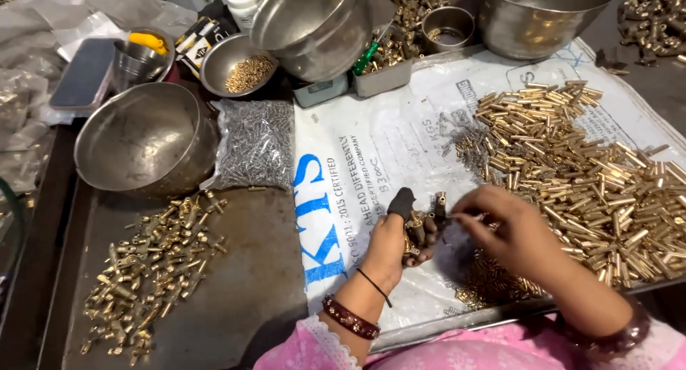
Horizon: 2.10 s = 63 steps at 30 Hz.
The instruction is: The person sorts small brass components and uses a handheld power tool to deburr or polish them.
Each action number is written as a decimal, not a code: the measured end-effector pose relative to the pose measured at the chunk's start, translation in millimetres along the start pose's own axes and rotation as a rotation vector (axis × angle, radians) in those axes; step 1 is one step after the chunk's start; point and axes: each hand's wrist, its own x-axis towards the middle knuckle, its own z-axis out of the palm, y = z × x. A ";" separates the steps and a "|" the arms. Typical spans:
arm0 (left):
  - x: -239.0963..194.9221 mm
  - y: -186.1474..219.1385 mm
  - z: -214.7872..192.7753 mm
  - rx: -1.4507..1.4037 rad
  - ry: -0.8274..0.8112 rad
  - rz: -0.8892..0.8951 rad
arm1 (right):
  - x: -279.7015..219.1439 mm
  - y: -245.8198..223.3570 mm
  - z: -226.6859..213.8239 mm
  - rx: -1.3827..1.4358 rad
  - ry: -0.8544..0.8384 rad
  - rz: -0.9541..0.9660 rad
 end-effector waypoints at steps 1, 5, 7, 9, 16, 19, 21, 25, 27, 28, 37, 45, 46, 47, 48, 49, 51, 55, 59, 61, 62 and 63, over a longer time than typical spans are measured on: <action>-0.2 -3.0 0.2 -0.002 -0.004 -0.006 | -3.2 -5.5 6.4 -0.003 -0.001 0.007; -1.0 -5.9 0.3 -0.026 -0.035 0.067 | -5.8 -18.3 26.0 -0.044 0.093 -0.267; -1.5 -9.0 -0.8 -0.029 -0.035 0.075 | -7.6 -19.2 30.6 -0.108 0.119 -0.238; 0.0 -10.7 -2.9 -0.031 -0.103 0.073 | -7.4 -20.9 32.6 -0.114 0.128 -0.246; 18.2 -36.8 -16.1 0.095 -0.194 0.132 | -4.9 -4.4 16.5 0.030 -0.008 -0.169; 8.6 -26.8 -8.4 0.167 -0.219 0.127 | -2.9 -4.1 9.5 0.032 -0.125 -0.034; -2.3 -9.0 -5.2 0.141 -0.242 0.042 | 5.5 8.1 8.9 0.147 -0.205 0.229; 2.2 -1.2 -8.6 0.209 -0.193 0.132 | 29.5 37.6 7.1 -0.042 0.060 -0.021; 17.5 -6.1 -19.1 0.153 -0.041 0.224 | 31.2 34.8 12.4 -0.298 -0.046 -0.263; 17.6 -7.1 -17.4 0.157 -0.038 0.227 | 30.2 35.9 15.4 -0.295 -0.044 -0.266; 7.9 -12.3 1.6 0.360 -0.016 0.400 | 22.7 34.8 -3.5 0.170 -0.040 0.259; 9.6 -21.1 -5.7 0.328 -0.027 0.411 | 18.2 59.3 17.8 -0.504 -0.176 -0.084; 4.7 -14.7 -1.9 0.328 -0.024 0.411 | 19.1 56.2 17.6 -0.502 -0.178 -0.086; -0.7 -8.3 3.0 0.335 0.019 0.391 | 19.6 52.9 16.4 -0.541 -0.248 -0.031; -4.8 -0.5 9.0 0.345 0.056 0.374 | 20.8 49.7 13.7 -0.582 -0.310 0.027; -4.7 -0.2 8.3 0.348 0.053 0.377 | 18.7 48.4 14.1 -0.583 -0.305 0.027; -4.7 -0.3 7.7 0.249 0.026 0.358 | 13.7 45.9 14.2 -0.645 -0.329 0.008; -0.8 -10.8 3.7 0.423 -0.012 0.528 | 13.3 41.5 15.8 -0.543 -0.211 -0.034; -8.6 -2.4 7.1 0.672 0.085 0.520 | 17.2 36.1 9.6 -0.028 -0.047 0.081; -10.5 -7.3 6.2 0.709 0.077 0.563 | 8.6 29.0 8.2 0.350 -0.029 0.179; -6.9 -9.4 5.1 0.736 0.053 0.627 | 6.2 24.8 8.4 0.317 -0.032 0.169; -3.0 -11.1 3.5 0.762 0.029 0.693 | 4.1 20.6 9.2 0.284 -0.035 0.159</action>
